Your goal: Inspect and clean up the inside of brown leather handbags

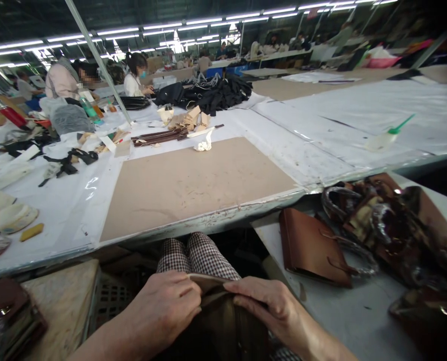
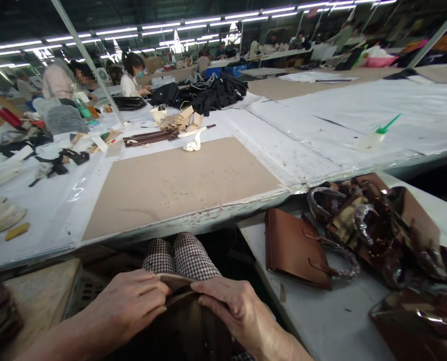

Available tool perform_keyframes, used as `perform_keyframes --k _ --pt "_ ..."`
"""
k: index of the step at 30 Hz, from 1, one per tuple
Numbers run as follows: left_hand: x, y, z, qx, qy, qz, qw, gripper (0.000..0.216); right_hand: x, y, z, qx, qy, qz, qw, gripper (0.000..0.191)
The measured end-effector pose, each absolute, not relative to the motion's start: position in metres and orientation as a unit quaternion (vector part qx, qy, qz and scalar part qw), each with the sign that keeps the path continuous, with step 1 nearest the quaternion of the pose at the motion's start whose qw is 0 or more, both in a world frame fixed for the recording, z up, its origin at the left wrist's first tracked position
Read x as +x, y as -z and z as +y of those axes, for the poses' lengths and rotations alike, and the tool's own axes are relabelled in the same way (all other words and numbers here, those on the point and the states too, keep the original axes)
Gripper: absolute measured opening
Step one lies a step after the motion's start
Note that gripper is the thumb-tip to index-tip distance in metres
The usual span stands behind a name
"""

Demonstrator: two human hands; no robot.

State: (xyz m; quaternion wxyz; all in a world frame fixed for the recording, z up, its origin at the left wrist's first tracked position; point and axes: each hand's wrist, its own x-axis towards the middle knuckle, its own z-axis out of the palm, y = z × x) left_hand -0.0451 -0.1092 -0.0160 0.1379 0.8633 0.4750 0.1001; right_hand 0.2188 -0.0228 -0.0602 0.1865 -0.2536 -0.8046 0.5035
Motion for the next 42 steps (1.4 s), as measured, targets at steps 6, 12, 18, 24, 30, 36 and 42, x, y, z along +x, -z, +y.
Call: perform_keyframes --k 6,12,18,24,30,36,42 --pt "-0.042 0.004 -0.105 0.821 -0.046 0.530 0.206 0.019 0.214 0.052 -0.023 -0.254 -0.442 -0.843 0.172 0.023" --pt "-0.041 -0.005 -0.099 0.725 -0.094 0.619 0.288 0.018 0.199 0.034 -0.021 -0.280 -0.351 -0.887 0.112 0.023" --pt "-0.038 0.000 -0.098 0.696 -0.133 0.655 0.262 0.018 0.190 0.036 -0.022 -0.278 -0.355 -0.885 0.118 0.025" --pt "-0.039 0.006 -0.091 0.676 -0.166 0.664 0.274 0.016 0.184 0.043 -0.022 -0.318 -0.341 -0.874 0.140 0.020" --pt "-0.041 0.009 -0.088 0.620 -0.142 0.709 0.305 0.020 0.184 0.058 -0.026 -0.346 -0.435 -0.808 0.197 0.018" --pt "-0.041 0.010 -0.091 0.608 -0.145 0.718 0.306 0.021 0.188 0.065 -0.024 -0.339 -0.490 -0.777 0.205 0.021" --pt "-0.039 0.010 -0.092 0.605 -0.169 0.709 0.320 0.022 0.197 0.061 -0.018 -0.288 -0.511 -0.785 0.200 0.025"
